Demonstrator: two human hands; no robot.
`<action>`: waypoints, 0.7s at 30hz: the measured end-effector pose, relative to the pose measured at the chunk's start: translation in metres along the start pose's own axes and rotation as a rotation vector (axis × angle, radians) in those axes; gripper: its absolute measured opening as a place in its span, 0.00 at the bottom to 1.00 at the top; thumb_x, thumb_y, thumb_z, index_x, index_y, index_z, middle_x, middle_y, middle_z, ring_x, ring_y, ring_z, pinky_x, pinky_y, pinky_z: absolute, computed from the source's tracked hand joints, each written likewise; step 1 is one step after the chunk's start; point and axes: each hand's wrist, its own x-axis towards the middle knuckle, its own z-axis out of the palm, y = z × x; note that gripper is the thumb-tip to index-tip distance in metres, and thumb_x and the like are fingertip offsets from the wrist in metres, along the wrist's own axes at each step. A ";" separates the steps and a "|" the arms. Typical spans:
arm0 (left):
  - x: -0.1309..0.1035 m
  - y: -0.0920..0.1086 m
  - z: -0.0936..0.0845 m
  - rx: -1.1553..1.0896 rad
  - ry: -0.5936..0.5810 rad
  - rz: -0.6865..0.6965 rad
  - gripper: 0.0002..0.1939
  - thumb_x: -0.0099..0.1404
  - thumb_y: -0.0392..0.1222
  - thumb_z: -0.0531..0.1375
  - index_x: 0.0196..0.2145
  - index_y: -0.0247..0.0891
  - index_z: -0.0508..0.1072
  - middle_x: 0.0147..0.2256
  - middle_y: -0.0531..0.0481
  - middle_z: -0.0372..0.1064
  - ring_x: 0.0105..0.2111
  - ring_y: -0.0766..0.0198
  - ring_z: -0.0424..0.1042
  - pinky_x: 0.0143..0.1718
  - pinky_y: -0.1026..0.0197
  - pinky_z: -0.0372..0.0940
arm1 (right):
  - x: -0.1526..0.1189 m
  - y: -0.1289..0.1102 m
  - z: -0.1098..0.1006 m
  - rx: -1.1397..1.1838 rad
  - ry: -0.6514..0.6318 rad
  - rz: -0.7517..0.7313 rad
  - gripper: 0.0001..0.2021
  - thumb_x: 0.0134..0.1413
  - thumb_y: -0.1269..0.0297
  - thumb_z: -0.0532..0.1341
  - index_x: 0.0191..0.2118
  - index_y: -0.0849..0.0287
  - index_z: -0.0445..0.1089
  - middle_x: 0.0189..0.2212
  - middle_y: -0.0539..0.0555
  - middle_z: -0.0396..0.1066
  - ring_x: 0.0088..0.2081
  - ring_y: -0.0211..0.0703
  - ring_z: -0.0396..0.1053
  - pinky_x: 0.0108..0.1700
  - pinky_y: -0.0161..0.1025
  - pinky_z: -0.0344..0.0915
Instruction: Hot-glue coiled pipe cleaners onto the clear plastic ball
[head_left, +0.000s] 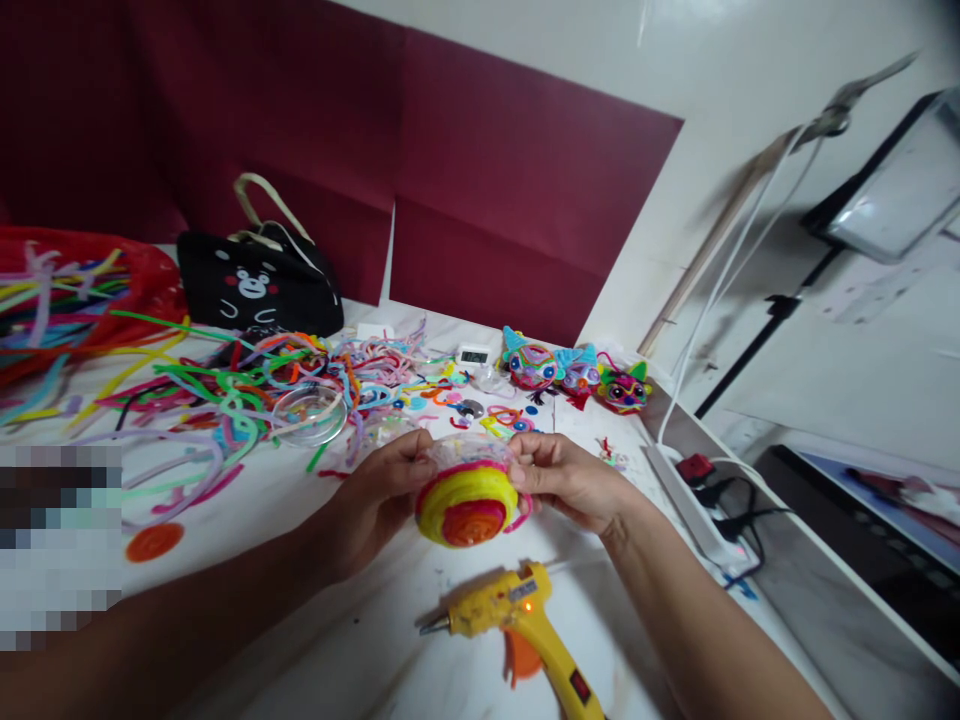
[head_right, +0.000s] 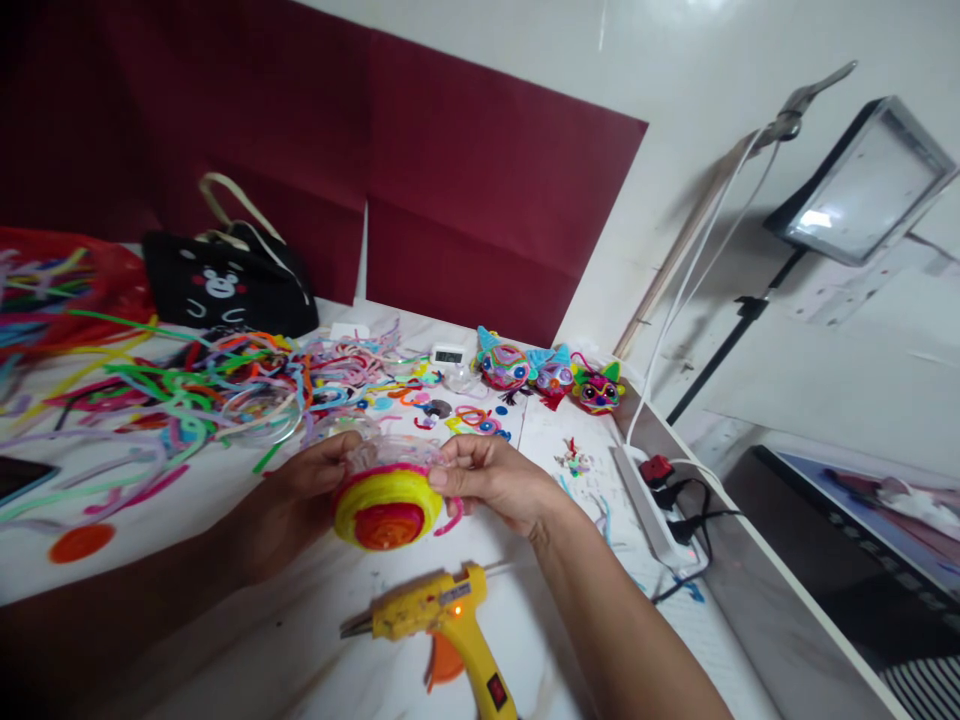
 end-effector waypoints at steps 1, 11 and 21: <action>0.000 0.001 0.001 -0.002 0.014 -0.006 0.22 0.50 0.50 0.74 0.26 0.38 0.66 0.23 0.57 0.61 0.24 0.68 0.58 0.25 0.66 0.57 | 0.000 0.000 0.000 0.000 -0.001 0.000 0.27 0.29 0.48 0.82 0.28 0.60 0.72 0.19 0.44 0.72 0.19 0.31 0.65 0.23 0.30 0.58; 0.001 -0.001 0.001 -0.016 0.028 -0.022 0.23 0.49 0.52 0.75 0.26 0.39 0.65 0.23 0.58 0.59 0.24 0.68 0.56 0.25 0.66 0.56 | 0.001 0.001 0.000 0.006 0.005 -0.002 0.27 0.29 0.47 0.82 0.27 0.61 0.72 0.18 0.44 0.72 0.18 0.30 0.65 0.22 0.30 0.57; 0.004 -0.010 -0.006 -0.012 -0.011 -0.020 0.24 0.50 0.51 0.77 0.28 0.37 0.68 0.25 0.56 0.65 0.25 0.68 0.62 0.27 0.67 0.59 | 0.002 0.001 0.001 0.011 0.013 0.010 0.28 0.27 0.48 0.83 0.28 0.61 0.72 0.18 0.44 0.72 0.17 0.29 0.65 0.21 0.29 0.57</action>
